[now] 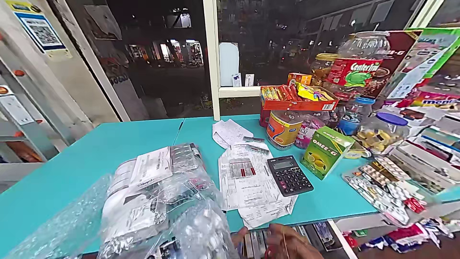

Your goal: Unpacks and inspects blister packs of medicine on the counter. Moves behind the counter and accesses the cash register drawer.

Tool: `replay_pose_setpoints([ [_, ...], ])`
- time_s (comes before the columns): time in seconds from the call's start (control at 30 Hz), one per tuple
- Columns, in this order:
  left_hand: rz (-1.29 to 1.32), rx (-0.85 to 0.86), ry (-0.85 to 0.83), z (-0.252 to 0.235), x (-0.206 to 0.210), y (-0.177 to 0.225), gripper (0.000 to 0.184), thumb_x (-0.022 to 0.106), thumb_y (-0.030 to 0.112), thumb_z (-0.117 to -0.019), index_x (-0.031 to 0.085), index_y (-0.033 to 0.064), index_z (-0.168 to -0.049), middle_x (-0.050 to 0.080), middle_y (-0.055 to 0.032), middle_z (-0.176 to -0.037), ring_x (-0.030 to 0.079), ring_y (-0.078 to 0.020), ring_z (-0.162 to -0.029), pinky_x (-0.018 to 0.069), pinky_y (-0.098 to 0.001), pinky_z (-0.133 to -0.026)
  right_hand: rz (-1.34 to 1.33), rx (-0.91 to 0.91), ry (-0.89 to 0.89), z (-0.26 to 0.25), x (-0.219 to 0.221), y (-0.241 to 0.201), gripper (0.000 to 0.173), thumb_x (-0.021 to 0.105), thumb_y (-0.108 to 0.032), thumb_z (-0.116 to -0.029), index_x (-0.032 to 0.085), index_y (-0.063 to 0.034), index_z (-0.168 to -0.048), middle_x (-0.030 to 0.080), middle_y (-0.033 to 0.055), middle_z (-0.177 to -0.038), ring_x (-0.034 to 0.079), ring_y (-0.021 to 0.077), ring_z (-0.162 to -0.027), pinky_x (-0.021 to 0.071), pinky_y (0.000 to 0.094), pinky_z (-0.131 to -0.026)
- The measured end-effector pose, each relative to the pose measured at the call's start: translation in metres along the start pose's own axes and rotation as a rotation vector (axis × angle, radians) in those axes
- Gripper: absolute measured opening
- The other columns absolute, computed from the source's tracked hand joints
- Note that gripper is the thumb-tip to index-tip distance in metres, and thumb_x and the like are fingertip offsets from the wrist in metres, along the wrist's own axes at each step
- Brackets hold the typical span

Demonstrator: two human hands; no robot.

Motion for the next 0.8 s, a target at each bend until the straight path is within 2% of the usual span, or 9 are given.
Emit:
replay_pose_setpoints([
  [0.07, 0.120, -0.059, 0.076, -0.014, 0.025, 0.007, 0.113, 0.070, 0.087, -0.0589, 0.057, 0.0103, -0.141, 0.056, -0.0110, -0.148, 0.051, -0.0254, -0.139, 0.0425, -0.0422, -0.113, 0.332, -0.105, 0.042, 0.000, -0.005, -0.014, 0.035, 0.045, -0.004, -0.1053, 0.066, -0.0053, -0.134, 0.074, 0.0035, -0.123, 0.072, 0.0074, -0.093, 0.0600, 0.0268, -0.078],
  [0.17, 0.247, -0.011, -0.020, -0.024, 0.038, -0.002, 0.080, 0.069, 0.065, -0.0819, 0.056, 0.0180, -0.146, 0.050, -0.0115, -0.154, 0.048, -0.0341, -0.142, 0.0388, -0.0537, -0.116, 0.687, -0.260, 0.034, -0.003, 0.003, -0.017, 0.030, 0.069, -0.003, -0.0935, 0.069, 0.0055, -0.122, 0.073, 0.0119, -0.119, 0.073, 0.0123, -0.099, 0.0621, 0.0312, -0.086],
  [0.27, 0.097, 0.013, -0.141, -0.023, -0.008, -0.034, 0.075, 0.058, 0.061, -0.0940, 0.042, 0.0224, -0.157, 0.036, -0.0068, -0.164, 0.039, -0.0327, -0.148, 0.0385, -0.0558, -0.116, 0.835, -0.224, -0.008, -0.006, 0.015, -0.007, 0.033, 0.074, -0.003, -0.0870, 0.065, 0.0118, -0.116, 0.071, 0.0194, -0.105, 0.073, 0.0184, -0.087, 0.0620, 0.0359, -0.079],
  [0.33, 0.123, -0.035, 0.008, -0.022, -0.021, -0.048, 0.073, 0.062, 0.061, -0.0913, 0.053, 0.0178, -0.149, 0.049, -0.0079, -0.156, 0.048, -0.0317, -0.142, 0.0412, -0.0547, -0.114, 0.817, -0.152, -0.014, -0.007, 0.017, -0.004, 0.033, 0.071, -0.001, -0.0865, 0.062, 0.0111, -0.116, 0.072, 0.0129, -0.095, 0.070, 0.0123, -0.081, 0.0599, 0.0323, -0.076],
  [0.4, 0.070, -0.005, -0.119, -0.018, -0.029, -0.052, 0.089, 0.058, 0.073, -0.0875, 0.045, 0.0132, -0.152, 0.050, -0.0084, -0.153, 0.051, -0.0248, -0.138, 0.0462, -0.0452, -0.111, 0.710, -0.099, -0.042, -0.010, 0.010, -0.006, 0.025, 0.069, 0.000, -0.0866, 0.067, 0.0053, -0.111, 0.071, 0.0027, -0.093, 0.067, 0.0031, -0.082, 0.0578, 0.0246, -0.076],
  [0.47, 0.163, -0.018, 0.207, -0.023, 0.015, -0.027, 0.087, 0.072, 0.077, -0.0698, 0.067, 0.0155, -0.131, 0.071, -0.0085, -0.125, 0.068, -0.0231, -0.115, 0.0566, -0.0433, -0.096, 0.576, -0.019, -0.082, -0.014, -0.003, -0.009, 0.018, 0.068, -0.002, -0.0886, 0.073, -0.0054, -0.105, 0.073, -0.0067, -0.093, 0.067, -0.0020, -0.085, 0.0573, 0.0205, -0.077],
  [0.6, 0.171, -0.051, 0.421, -0.050, 0.054, -0.006, 0.080, 0.087, 0.063, -0.0594, 0.070, 0.0103, -0.118, 0.074, -0.0151, -0.108, 0.073, -0.0281, -0.098, 0.0617, -0.0439, -0.083, 0.502, -0.014, 0.074, -0.022, -0.044, -0.034, 0.016, 0.063, -0.014, -0.0960, 0.077, -0.0115, -0.105, 0.076, -0.0035, -0.096, 0.072, 0.0066, -0.085, 0.0608, 0.0259, -0.078],
  [0.73, -0.043, -0.074, 0.587, -0.056, 0.077, 0.006, 0.046, 0.083, 0.046, -0.0747, 0.068, 0.0152, -0.105, 0.077, -0.0020, -0.092, 0.075, -0.0121, -0.085, 0.0636, -0.0307, -0.076, 0.750, -0.264, 0.253, -0.024, -0.060, -0.085, 0.018, 0.064, -0.022, -0.0972, 0.075, -0.0097, -0.104, 0.075, -0.0041, -0.099, 0.071, 0.0060, -0.086, 0.0600, 0.0226, -0.079],
  [0.8, -0.101, -0.135, 0.651, -0.060, 0.077, 0.000, 0.036, 0.068, 0.028, -0.0875, 0.055, 0.0100, -0.116, 0.075, -0.0021, -0.092, 0.074, -0.0117, -0.084, 0.0634, -0.0311, -0.077, 0.790, -0.311, 0.144, -0.026, -0.038, -0.095, 0.027, 0.063, -0.028, -0.0992, 0.074, -0.0069, -0.112, 0.074, -0.0005, -0.110, 0.071, 0.0082, -0.097, 0.0606, 0.0254, -0.086],
])
Point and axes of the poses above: each hand's wrist, its own z-axis away from the middle knuckle, its own x-axis out of the palm, y = z × x, the point moved 7 cm from there along -z, towards the middle knuckle
